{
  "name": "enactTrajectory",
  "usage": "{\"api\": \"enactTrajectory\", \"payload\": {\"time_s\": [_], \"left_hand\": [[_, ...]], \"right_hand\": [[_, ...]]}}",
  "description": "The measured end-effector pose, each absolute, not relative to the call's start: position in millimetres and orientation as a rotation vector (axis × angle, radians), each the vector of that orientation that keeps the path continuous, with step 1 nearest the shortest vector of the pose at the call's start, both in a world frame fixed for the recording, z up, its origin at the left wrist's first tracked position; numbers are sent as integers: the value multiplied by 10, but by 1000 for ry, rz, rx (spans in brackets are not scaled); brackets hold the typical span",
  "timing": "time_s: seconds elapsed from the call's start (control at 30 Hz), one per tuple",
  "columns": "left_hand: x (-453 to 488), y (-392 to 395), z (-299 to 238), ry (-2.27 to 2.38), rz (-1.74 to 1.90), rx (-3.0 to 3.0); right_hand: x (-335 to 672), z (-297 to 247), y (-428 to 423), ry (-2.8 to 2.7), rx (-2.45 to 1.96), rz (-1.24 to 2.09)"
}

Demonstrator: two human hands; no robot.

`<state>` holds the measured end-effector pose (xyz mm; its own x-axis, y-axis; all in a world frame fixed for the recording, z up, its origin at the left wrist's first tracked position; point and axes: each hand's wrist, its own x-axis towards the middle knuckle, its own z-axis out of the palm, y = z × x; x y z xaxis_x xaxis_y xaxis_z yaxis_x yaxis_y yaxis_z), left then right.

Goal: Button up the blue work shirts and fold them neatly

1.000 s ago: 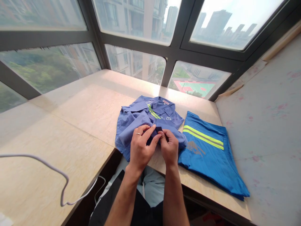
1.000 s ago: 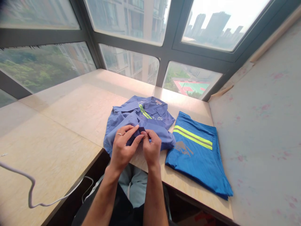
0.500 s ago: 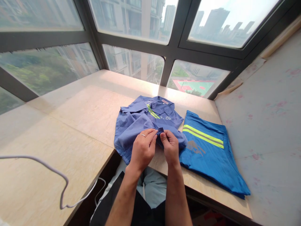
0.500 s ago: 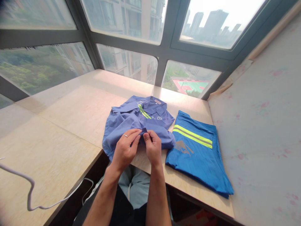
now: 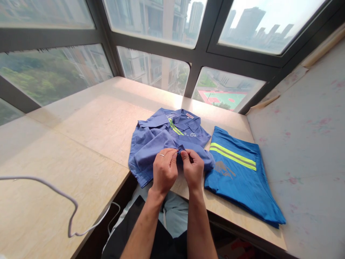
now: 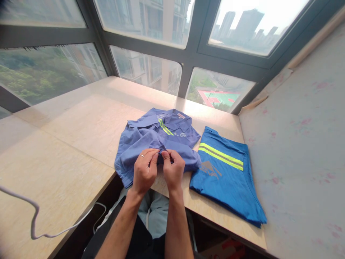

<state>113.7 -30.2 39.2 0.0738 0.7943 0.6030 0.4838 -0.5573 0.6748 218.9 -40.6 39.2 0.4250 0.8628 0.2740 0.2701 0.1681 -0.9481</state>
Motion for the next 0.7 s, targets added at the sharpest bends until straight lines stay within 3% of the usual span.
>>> {"api": "enactTrajectory", "payload": {"time_s": [0.43,0.7], "left_hand": [[1055,-367,530,1321,1782,1818],[615,-152,401,1631,1841,1124]], "right_hand": [[2340,105,-325,-960,-1645,434],[2526,166,-348,-598,-1296,478]]}}
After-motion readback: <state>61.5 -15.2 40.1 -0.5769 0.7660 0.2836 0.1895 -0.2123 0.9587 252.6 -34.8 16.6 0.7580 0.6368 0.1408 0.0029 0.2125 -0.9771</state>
